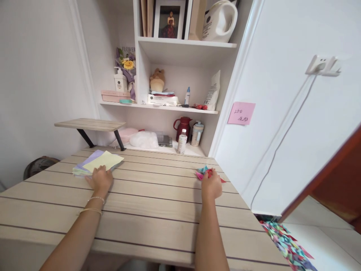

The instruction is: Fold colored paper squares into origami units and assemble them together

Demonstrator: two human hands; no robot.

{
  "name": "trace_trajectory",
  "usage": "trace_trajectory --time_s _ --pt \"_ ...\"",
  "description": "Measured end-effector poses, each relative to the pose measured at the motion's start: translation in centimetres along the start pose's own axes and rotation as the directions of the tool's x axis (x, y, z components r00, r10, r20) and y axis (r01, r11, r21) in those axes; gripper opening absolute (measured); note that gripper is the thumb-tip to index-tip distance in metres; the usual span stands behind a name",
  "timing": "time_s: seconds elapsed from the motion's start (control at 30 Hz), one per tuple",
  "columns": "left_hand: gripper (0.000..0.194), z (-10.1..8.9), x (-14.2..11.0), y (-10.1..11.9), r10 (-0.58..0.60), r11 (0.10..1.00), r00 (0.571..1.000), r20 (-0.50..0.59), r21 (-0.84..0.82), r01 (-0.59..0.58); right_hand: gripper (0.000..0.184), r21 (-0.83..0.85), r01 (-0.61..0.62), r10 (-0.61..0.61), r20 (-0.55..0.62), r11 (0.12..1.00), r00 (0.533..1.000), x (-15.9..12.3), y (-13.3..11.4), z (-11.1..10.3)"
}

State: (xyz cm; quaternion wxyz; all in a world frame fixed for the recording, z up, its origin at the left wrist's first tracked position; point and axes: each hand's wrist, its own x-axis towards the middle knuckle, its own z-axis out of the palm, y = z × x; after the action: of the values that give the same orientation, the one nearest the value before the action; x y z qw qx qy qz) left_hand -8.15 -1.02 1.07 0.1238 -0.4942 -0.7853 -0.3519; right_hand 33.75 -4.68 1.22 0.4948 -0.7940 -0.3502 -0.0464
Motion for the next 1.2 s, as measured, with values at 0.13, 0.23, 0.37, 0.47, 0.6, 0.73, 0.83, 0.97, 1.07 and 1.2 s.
trace_trajectory --time_s 0.13,0.23,0.37,0.47,0.6,0.73,0.83,0.97,1.07,1.2 --pt "0.026 -1.9 0.0 1.1 -0.047 0.981 0.990 -0.132 -0.195 0.021 0.043 0.121 0.113 -0.116 0.020 0.986 0.993 -0.9 -2.1 0.6" --pt "0.028 -2.9 -0.3 3.2 -0.010 0.846 0.989 -0.146 -0.529 -0.069 0.044 0.359 0.129 -0.207 0.188 0.924 0.960 -2.5 -4.3 1.4" --pt "0.036 -2.6 -1.7 6.7 0.035 0.239 0.980 0.196 -0.954 0.182 0.050 0.613 -0.165 -0.330 0.610 0.773 0.720 -5.3 -6.5 2.4" --pt "0.039 -1.6 -3.4 8.4 0.307 -0.004 0.857 0.414 -0.900 0.436 0.057 0.588 -0.430 -0.374 0.791 0.685 0.484 -7.1 -7.4 2.6" --pt "0.037 -0.5 -5.2 9.2 0.449 0.038 0.723 0.525 -0.819 0.572 0.055 0.643 -0.520 -0.463 0.766 0.562 0.447 -8.2 -8.1 2.7" --pt "0.039 -0.1 -5.7 9.3 0.488 0.084 0.669 0.560 -0.794 0.603 0.045 0.690 -0.440 -0.481 0.720 0.574 0.500 -7.9 -8.1 2.8" --pt "0.033 0.0 -5.6 9.2 0.515 0.137 0.654 0.554 -0.806 0.576 0.043 0.694 -0.382 -0.476 0.707 0.610 0.523 -7.5 -7.8 2.7" --pt "0.030 0.1 -5.4 8.8 0.481 0.189 0.656 0.582 -0.799 0.571 0.043 0.688 -0.405 -0.513 0.723 0.603 0.463 -7.2 -7.5 2.2" --pt "0.031 0.2 -5.4 8.7 0.448 0.189 0.641 0.623 -0.767 0.613 0.043 0.618 -0.471 -0.480 0.786 0.629 0.390 -6.9 -7.4 2.1" --pt "0.029 0.0 -5.3 8.8 0.403 0.125 0.663 0.631 -0.756 0.643 0.041 0.567 -0.556 -0.465 0.821 0.608 0.330 -6.5 -7.3 2.0"
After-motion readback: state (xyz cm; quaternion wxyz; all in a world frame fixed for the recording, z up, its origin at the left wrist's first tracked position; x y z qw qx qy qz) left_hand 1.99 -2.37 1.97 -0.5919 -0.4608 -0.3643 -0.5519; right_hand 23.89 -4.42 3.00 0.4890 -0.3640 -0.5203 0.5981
